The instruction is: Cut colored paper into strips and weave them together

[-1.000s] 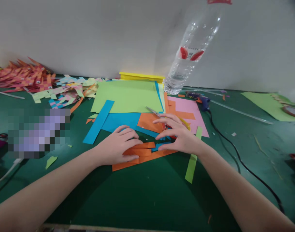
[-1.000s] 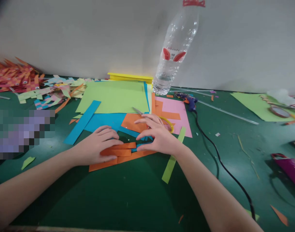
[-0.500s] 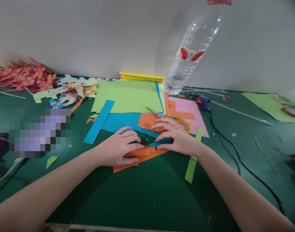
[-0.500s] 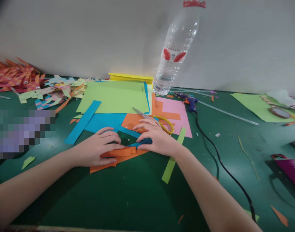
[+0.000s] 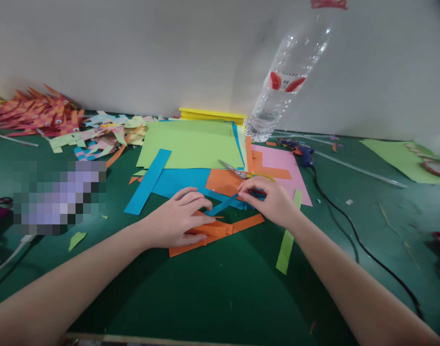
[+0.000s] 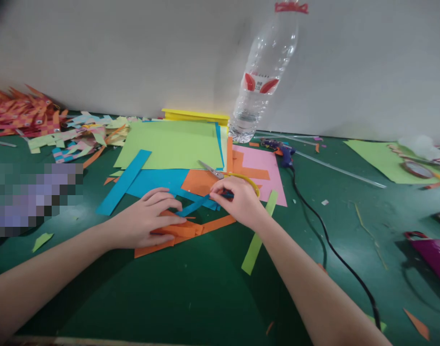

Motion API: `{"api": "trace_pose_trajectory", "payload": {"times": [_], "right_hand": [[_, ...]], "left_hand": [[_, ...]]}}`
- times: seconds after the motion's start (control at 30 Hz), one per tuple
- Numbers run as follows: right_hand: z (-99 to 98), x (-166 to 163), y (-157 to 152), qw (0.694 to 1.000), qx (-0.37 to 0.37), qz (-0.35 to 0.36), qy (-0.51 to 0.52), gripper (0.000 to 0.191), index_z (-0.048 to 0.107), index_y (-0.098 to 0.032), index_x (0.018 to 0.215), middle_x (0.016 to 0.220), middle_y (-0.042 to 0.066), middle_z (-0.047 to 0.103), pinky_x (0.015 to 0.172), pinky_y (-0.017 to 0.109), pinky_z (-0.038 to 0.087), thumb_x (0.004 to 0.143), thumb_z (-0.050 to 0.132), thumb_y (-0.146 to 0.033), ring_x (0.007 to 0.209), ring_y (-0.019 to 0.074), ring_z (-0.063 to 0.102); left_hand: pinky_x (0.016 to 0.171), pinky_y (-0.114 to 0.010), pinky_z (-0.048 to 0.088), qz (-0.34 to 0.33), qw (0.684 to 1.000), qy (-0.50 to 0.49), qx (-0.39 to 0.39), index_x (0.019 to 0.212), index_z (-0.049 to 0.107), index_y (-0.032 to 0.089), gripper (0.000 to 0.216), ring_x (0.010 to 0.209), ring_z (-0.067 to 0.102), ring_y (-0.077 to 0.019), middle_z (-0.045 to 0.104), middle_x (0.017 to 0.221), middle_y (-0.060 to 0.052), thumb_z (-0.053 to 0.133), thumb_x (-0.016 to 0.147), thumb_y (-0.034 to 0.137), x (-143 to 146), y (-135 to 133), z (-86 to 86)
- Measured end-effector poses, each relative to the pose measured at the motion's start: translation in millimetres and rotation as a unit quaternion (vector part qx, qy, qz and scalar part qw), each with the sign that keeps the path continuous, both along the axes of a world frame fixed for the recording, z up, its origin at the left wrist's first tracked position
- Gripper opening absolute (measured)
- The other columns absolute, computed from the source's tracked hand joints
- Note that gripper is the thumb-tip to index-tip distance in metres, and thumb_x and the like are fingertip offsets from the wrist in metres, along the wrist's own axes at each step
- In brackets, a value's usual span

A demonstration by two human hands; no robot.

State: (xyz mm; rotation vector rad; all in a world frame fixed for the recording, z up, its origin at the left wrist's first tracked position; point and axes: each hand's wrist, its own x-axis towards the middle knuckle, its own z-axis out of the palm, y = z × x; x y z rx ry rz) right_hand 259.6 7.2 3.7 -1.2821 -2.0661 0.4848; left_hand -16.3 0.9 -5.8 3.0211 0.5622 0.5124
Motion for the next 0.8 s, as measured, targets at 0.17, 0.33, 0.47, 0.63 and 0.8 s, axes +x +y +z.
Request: {"api": "trace_pose_trajectory", "payload": {"times": [0.17,0.33,0.47,0.63,0.8], "right_hand": [[-2.9,3.7,2.3,0.983,-0.057,-0.132,0.110,0.016,0.065,-0.020,0.079,0.078,0.005,0.072,0.070,0.035,0.054,0.082,0.064,-0.036,0.072,0.0186,0.067],[-4.0,2.8,3.6,0.952,-0.096,-0.172,0.235,0.021,0.063,-0.019,0.082,0.066,0.001,0.068,0.060,0.030,0.053,0.080,0.067,-0.040,0.055,0.0124,0.061],[-0.8,-6.8,-1.4,0.929,-0.120,-0.155,0.314,0.023,0.062,-0.019,0.081,0.067,0.002,0.069,0.055,0.028,0.052,0.078,0.070,-0.041,0.052,0.0106,0.058],[2.6,-21.8,-14.4,0.938,-0.132,-0.107,0.301,0.020,0.062,-0.019,0.083,0.066,0.001,0.068,0.053,0.029,0.051,0.083,0.066,-0.039,0.048,0.0097,0.056],[6.0,-33.9,-25.7,0.951,-0.141,-0.061,0.269,0.018,0.061,-0.019,0.083,0.067,0.000,0.069,0.052,0.028,0.052,0.084,0.066,-0.036,0.048,0.0095,0.058]], "left_hand": [[0.109,-0.047,0.030,0.017,0.998,0.021,0.060,0.112,0.066,0.021,0.026,0.103,0.053,-0.0227,0.061,0.105,-0.006,0.054,0.094,0.036,2.0,-2.6,2.0],[0.116,-0.049,0.019,0.046,0.992,0.031,0.109,0.112,0.066,0.021,0.026,0.109,0.051,-0.0226,0.063,0.110,-0.005,0.052,0.095,0.035,4.8,-4.4,0.5],[0.117,-0.054,0.015,0.074,0.992,0.041,0.093,0.116,0.065,0.019,0.031,0.112,0.052,-0.0254,0.064,0.112,-0.007,0.050,0.096,0.038,3.9,-2.5,-1.2],[0.112,-0.056,0.024,0.117,0.993,-0.035,0.002,0.123,0.056,0.020,0.035,0.112,0.054,-0.0260,0.064,0.114,-0.008,0.045,0.097,0.040,0.9,2.0,1.3],[0.094,-0.045,0.046,0.137,0.980,-0.121,-0.081,0.123,0.044,0.017,0.033,0.110,0.057,-0.0260,0.061,0.119,-0.013,0.048,0.095,0.033,1.4,0.3,0.8]]}}
